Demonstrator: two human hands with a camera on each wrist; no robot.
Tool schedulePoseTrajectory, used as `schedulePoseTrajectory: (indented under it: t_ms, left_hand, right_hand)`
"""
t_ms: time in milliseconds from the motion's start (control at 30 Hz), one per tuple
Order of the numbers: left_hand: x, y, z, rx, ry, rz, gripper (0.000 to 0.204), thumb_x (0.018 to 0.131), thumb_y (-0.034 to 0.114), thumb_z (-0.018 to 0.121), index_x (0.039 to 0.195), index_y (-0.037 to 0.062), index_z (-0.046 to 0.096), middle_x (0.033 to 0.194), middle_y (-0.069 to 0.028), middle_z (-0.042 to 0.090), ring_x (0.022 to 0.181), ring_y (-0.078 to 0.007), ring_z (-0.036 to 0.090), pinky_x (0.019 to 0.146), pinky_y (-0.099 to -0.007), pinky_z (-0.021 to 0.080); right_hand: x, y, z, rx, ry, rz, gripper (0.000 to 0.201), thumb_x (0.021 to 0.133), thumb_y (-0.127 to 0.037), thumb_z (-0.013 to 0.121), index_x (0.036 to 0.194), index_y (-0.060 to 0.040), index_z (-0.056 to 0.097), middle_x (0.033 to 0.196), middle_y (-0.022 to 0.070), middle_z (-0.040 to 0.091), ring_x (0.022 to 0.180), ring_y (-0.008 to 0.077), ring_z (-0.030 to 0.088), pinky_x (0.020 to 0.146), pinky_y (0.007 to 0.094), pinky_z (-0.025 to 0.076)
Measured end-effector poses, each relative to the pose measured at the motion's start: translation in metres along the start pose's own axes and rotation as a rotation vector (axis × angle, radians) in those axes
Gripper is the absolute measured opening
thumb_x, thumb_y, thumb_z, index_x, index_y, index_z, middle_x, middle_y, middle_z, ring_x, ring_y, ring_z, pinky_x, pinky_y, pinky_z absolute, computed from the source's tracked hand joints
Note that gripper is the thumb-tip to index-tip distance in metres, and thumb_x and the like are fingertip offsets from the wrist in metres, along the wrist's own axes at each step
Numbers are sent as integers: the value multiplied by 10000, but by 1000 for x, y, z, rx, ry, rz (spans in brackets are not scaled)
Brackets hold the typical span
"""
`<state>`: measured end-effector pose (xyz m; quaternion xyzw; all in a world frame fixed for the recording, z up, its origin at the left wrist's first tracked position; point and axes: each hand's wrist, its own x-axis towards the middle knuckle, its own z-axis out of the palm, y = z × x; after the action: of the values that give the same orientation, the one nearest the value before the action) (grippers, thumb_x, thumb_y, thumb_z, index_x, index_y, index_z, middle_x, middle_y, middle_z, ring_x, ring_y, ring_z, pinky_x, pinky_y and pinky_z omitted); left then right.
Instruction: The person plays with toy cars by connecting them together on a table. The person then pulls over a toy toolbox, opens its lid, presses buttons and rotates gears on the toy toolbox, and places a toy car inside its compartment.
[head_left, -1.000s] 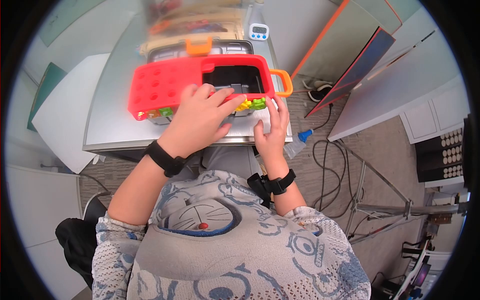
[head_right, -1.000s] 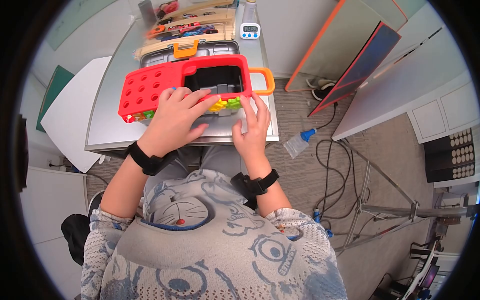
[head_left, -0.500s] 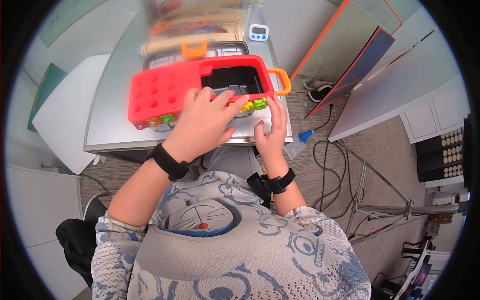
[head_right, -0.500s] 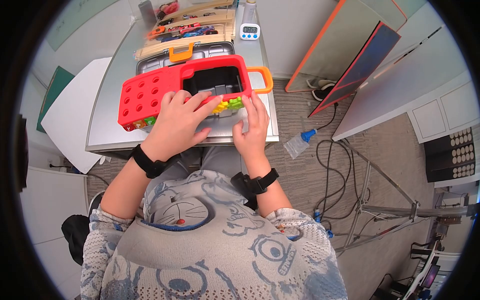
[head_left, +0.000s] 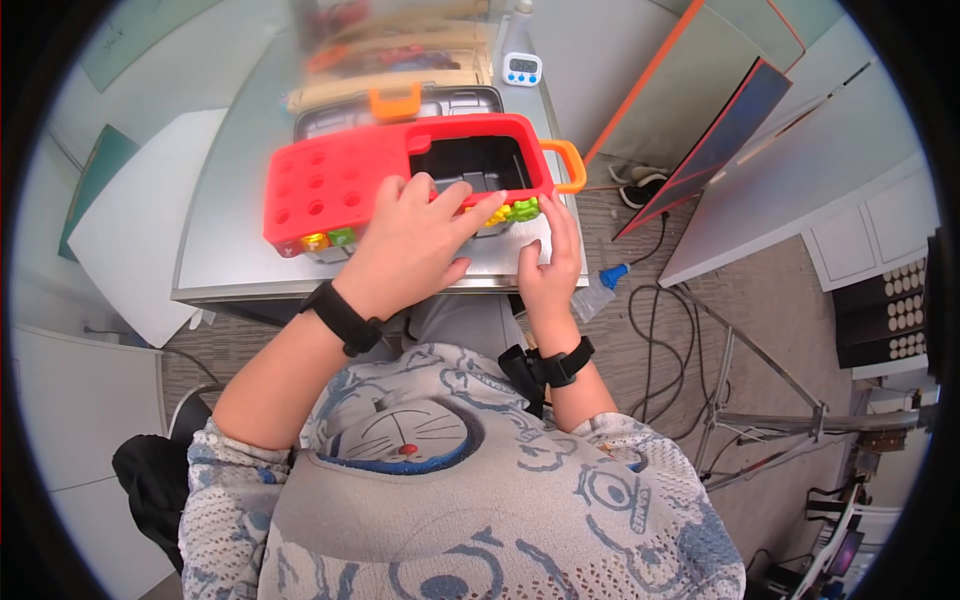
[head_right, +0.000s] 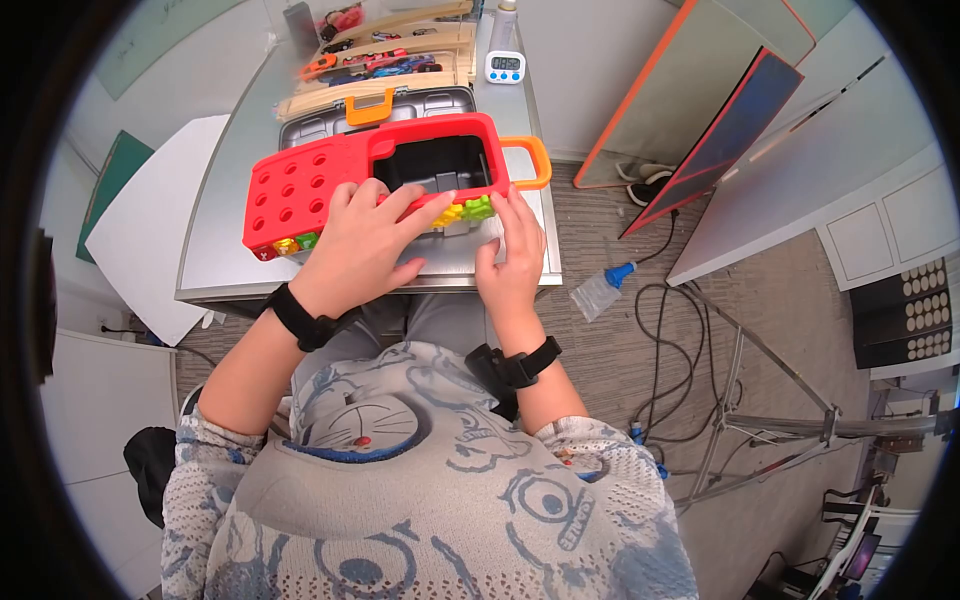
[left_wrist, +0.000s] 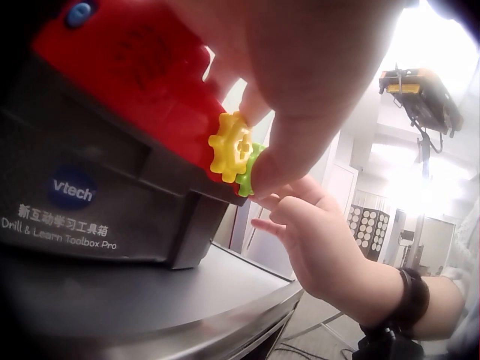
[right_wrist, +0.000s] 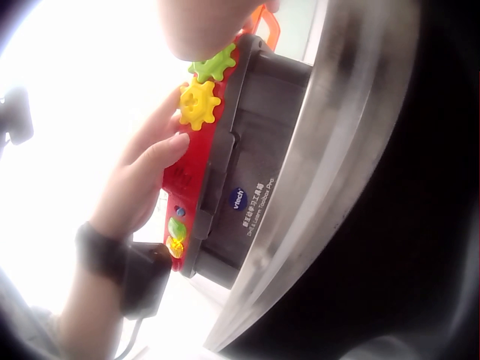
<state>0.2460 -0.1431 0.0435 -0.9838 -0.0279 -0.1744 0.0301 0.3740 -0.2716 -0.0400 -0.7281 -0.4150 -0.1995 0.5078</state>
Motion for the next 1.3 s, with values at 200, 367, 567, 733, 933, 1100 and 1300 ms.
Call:
schedulePoseTrajectory:
  t_ms: [200,367,567,733,933,1100,1300]
  left_hand:
    - [1,-1,0,9,-14,5,692,646,250,711,1279,213,435,1092,-31,497,870,-236,453,752,-373,340]
    - [1,-2,1,19,8,17,689,650,250,710,1280,215,434,1078,-33,500,862,-237,458,741,-370,342]
    - [1,-2,1,25,10,25,683,645,251,712,1272,220,442,1063,-37,500,853,-235,461,728,-366,343]
    - [0,0,2,-24,12,-2,686,602,266,720,1232,162,469,1061,-41,490,872,-239,442,768,-367,331]
    - [-1,-2,5,-27,63,14,679,580,277,725,1200,133,486,1063,-41,484,875,-234,434,785,-366,326]
    - [0,-1,2,-28,28,14,698,589,276,725,1227,157,469,1073,-43,484,872,-241,436,782,-370,329]
    - [0,0,1,34,13,29,734,598,263,728,1267,190,433,1083,-43,482,866,-249,440,776,-374,335]
  right_hand:
    - [1,0,0,2,16,-4,518,649,50,462,1150,-55,539,1209,154,515,1111,294,490,937,382,351]
    - [1,1,1,6,26,-4,513,647,50,462,1142,-55,544,1200,155,520,1106,296,492,936,381,355]
    - [2,2,1,10,39,-3,498,645,59,456,1122,-50,552,1185,160,528,1095,299,497,933,385,362]
    - [3,0,1,13,22,-32,498,665,40,487,1153,-55,517,1186,165,498,1093,326,471,931,399,364]
    - [2,-1,-4,-63,-37,-64,503,676,-1,526,1172,-83,502,1217,163,460,1098,333,454,928,413,353]
    - [3,-2,-2,-46,-23,-48,502,674,-4,523,1169,-88,505,1219,151,464,1102,328,453,915,409,356]
    - [-1,1,2,-25,-10,-12,509,669,12,504,1170,-77,503,1246,152,463,1090,321,471,913,399,358]
